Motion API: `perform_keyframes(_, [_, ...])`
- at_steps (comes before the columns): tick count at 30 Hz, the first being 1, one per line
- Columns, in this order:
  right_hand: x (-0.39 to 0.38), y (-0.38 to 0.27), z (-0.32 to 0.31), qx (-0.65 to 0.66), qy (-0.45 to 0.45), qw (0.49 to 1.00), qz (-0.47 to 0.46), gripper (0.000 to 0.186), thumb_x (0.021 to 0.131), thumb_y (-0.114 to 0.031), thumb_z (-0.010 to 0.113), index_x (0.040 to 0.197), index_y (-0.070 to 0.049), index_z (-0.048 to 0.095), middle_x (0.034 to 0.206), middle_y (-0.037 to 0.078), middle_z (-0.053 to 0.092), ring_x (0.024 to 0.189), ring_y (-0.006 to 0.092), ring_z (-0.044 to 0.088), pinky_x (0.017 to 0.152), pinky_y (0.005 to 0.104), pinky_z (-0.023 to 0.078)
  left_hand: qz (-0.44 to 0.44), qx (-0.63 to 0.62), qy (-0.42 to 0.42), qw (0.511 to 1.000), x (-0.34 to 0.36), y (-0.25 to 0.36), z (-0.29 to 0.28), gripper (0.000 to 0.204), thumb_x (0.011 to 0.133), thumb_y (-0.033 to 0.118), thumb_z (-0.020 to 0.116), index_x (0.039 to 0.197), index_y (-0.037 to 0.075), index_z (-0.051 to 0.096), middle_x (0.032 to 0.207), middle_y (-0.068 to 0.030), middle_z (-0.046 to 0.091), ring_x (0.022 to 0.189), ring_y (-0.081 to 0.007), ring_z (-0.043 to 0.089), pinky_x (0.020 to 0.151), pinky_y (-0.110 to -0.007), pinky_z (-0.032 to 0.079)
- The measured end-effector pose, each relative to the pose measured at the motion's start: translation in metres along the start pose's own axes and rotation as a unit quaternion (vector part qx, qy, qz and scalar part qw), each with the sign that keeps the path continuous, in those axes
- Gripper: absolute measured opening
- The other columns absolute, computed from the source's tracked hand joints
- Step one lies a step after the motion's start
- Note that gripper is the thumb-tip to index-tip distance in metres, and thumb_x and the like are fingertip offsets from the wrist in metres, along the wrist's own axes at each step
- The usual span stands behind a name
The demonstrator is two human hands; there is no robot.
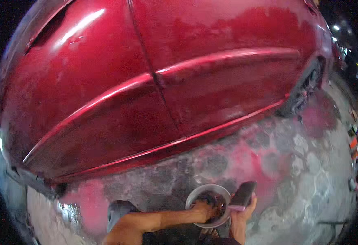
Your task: The person sands the bottom panel of a car with a sanding block while wiping it with a cloth, rinses the cloth in a bucket of water, and then sands and wipes the car door panel.
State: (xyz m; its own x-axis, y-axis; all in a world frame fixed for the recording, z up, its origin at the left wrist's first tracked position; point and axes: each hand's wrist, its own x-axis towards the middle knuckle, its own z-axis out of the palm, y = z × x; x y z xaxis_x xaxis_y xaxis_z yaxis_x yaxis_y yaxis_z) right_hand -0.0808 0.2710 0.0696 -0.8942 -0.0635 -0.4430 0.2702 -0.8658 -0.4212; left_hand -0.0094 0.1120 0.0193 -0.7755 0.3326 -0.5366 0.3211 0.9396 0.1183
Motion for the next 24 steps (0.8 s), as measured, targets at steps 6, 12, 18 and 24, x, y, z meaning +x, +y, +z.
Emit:
perform_keyframes(6, [0.001, -0.003, -0.002, -0.053, -0.029, 0.998, 0.019, 0.042, 0.096, -0.048, 0.057, 0.118, -0.012, 0.061, 0.089, 0.009, 0.069, 0.079, 0.0266, 0.069, 0.067, 0.0398, 0.058, 0.002, -0.119, -0.006, 0.993, 0.039, -0.017, 0.028, 0.050, 0.094, 0.026, 0.057, 0.144, 0.019, 0.052, 0.125, -0.0163, 0.068, 0.107, -0.0393, 0.069, 0.068, -0.065, 0.055])
perform_keyframes(12, [0.001, 0.004, -0.006, -0.047, -0.049, 0.998, -0.013, 0.042, 0.096, -0.050, 0.058, 0.113, -0.012, 0.063, 0.092, 0.008, 0.069, 0.080, 0.0253, 0.067, 0.065, 0.0381, 0.057, 0.000, -0.122, 0.045, 0.992, 0.034, -0.022, 0.031, 0.035, 0.095, 0.034, 0.057, 0.121, 0.013, 0.066, 0.092, -0.0145, 0.075, 0.085, -0.0366, 0.073, 0.066, -0.052, 0.057])
perform_keyframes(18, [-0.007, 0.001, 0.000, -0.074, -0.003, 0.997, -0.025, 0.046, 0.092, -0.053, 0.061, 0.112, -0.011, 0.063, 0.092, 0.006, 0.067, 0.075, 0.0224, 0.065, 0.064, 0.0375, 0.055, 0.005, -0.346, 0.056, 0.936, 0.014, -0.024, -0.014, 0.028, 0.096, 0.029, 0.056, 0.116, 0.012, 0.067, 0.096, -0.0176, 0.072, 0.087, -0.0411, 0.069, 0.071, -0.053, 0.052])
perform_keyframes(24, [-0.014, -0.001, 0.012, -0.070, -0.043, 0.997, -0.007, 0.044, 0.095, -0.051, 0.057, 0.108, -0.009, 0.062, 0.088, 0.007, 0.067, 0.073, 0.0236, 0.066, 0.063, 0.0379, 0.055, 0.025, -0.271, 0.044, 0.961, 0.011, -0.030, -0.020, 0.026, 0.097, 0.024, 0.054, 0.120, 0.018, 0.065, 0.106, -0.0232, 0.070, 0.096, -0.0442, 0.068, 0.080, -0.057, 0.050])
